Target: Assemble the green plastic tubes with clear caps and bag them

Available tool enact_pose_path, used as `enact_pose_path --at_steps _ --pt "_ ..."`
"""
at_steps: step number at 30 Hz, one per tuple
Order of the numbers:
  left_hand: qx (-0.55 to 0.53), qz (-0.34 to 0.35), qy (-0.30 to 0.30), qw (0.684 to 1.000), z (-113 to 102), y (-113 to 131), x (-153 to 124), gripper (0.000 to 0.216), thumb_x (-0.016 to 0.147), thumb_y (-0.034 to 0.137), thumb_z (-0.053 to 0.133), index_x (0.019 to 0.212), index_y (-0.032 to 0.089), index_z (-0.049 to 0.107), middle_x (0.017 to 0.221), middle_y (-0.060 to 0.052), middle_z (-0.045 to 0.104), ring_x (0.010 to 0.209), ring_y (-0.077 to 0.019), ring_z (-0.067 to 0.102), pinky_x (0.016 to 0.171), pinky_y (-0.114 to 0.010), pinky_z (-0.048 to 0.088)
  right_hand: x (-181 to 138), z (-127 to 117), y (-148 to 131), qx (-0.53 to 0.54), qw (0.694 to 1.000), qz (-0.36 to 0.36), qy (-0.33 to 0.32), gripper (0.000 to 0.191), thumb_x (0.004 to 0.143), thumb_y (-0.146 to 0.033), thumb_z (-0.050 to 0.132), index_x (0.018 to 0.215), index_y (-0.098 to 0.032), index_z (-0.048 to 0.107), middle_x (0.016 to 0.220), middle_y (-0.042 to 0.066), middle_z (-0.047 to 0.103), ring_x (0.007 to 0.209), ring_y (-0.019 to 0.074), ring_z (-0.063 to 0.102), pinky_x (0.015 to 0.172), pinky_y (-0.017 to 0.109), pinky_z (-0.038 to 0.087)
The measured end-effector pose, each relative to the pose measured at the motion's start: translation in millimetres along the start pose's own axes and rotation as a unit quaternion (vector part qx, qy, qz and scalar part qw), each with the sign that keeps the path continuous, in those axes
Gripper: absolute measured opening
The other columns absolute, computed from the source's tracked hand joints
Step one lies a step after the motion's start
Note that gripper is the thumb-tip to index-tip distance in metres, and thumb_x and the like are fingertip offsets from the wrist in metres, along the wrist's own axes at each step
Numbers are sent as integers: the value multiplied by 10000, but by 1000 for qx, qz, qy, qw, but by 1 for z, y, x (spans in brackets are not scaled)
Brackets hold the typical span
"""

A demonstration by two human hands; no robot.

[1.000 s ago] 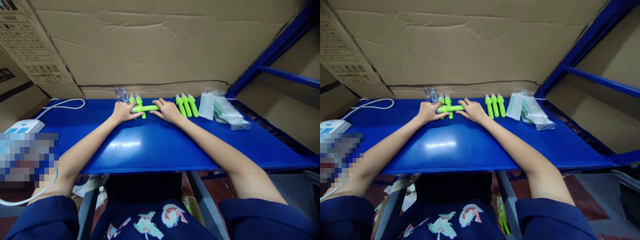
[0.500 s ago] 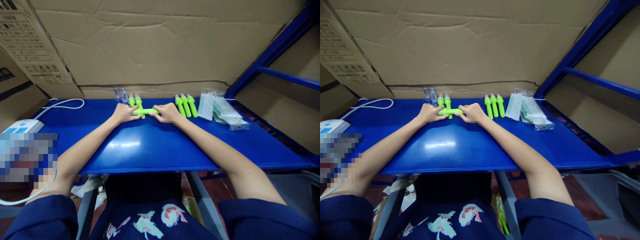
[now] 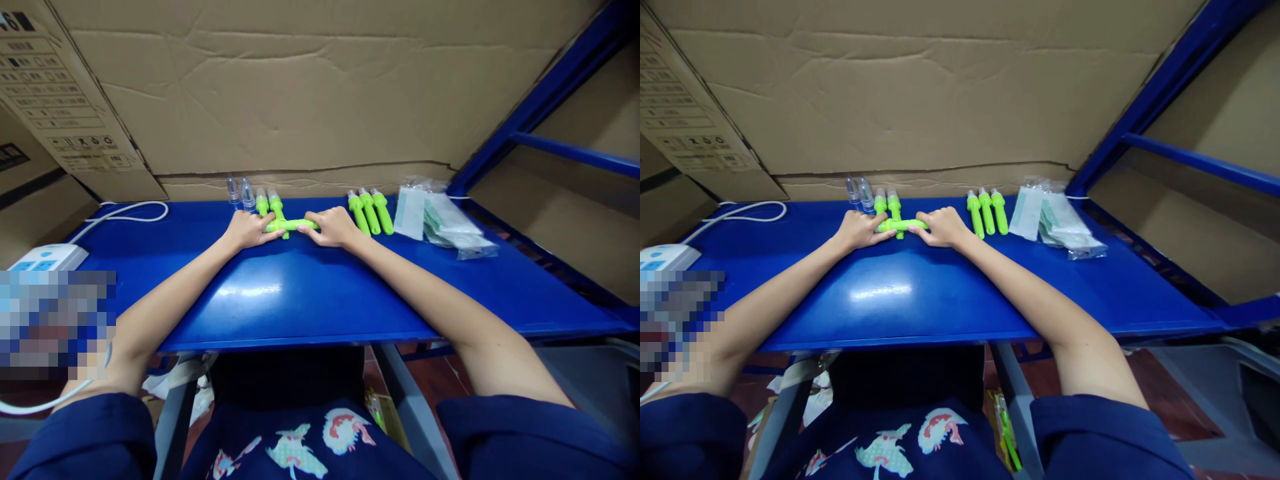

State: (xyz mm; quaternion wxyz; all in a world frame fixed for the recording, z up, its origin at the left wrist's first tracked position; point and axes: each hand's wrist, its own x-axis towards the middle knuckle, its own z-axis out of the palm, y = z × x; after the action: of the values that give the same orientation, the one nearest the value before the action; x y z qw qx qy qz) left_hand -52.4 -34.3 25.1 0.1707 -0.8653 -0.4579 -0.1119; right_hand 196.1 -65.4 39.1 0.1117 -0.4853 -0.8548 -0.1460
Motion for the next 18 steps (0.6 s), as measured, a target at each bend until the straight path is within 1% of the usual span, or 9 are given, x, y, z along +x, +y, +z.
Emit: enact_pose_path --at_steps 5,8,11,13,15,18 --pt "2 1 21 1000 1 -3 -1 680 918 737 415 1154 167 700 895 -189 765 822 -329 739 717 -359 466 0 7 4 16 1000 -3 23 475 1004 -503 406 1103 -158 716 934 119 781 804 256 694 598 312 209" --pt "-7 5 53 999 0 -2 2 712 915 756 398 1204 169 678 1003 -183 753 887 -326 724 746 -368 464 1 12 10 31 998 -5 61 471 1005 -509 418 1128 -153 701 1018 120 773 849 262 696 609 311 259" --pt "-24 20 112 993 -3 0 6 767 919 759 386 1331 147 597 1219 -206 684 1085 -343 669 872 -403 456 3 14 15 47 994 9 97 472 1009 -502 414 1139 -143 692 1073 135 758 905 277 696 644 314 324" --pt "-35 24 146 988 -4 2 7 775 921 747 401 1406 157 533 1351 -216 609 1213 -354 599 975 -436 419 4 14 18 62 991 33 114 470 1012 -490 404 1154 -141 686 1094 143 752 935 287 693 668 320 358" --pt "-46 26 160 986 -4 2 8 724 930 715 426 1444 210 500 1444 -196 540 1306 -357 527 1058 -471 361 5 14 21 78 987 66 124 469 1008 -488 403 1166 -143 680 1118 147 747 967 302 689 691 328 387" --pt "-57 19 147 987 -5 2 5 608 966 631 428 1467 290 477 1526 -152 464 1409 -355 422 1132 -506 274 5 14 27 99 980 123 120 477 1005 -503 394 1163 -152 676 1115 149 750 1000 319 680 739 343 421"
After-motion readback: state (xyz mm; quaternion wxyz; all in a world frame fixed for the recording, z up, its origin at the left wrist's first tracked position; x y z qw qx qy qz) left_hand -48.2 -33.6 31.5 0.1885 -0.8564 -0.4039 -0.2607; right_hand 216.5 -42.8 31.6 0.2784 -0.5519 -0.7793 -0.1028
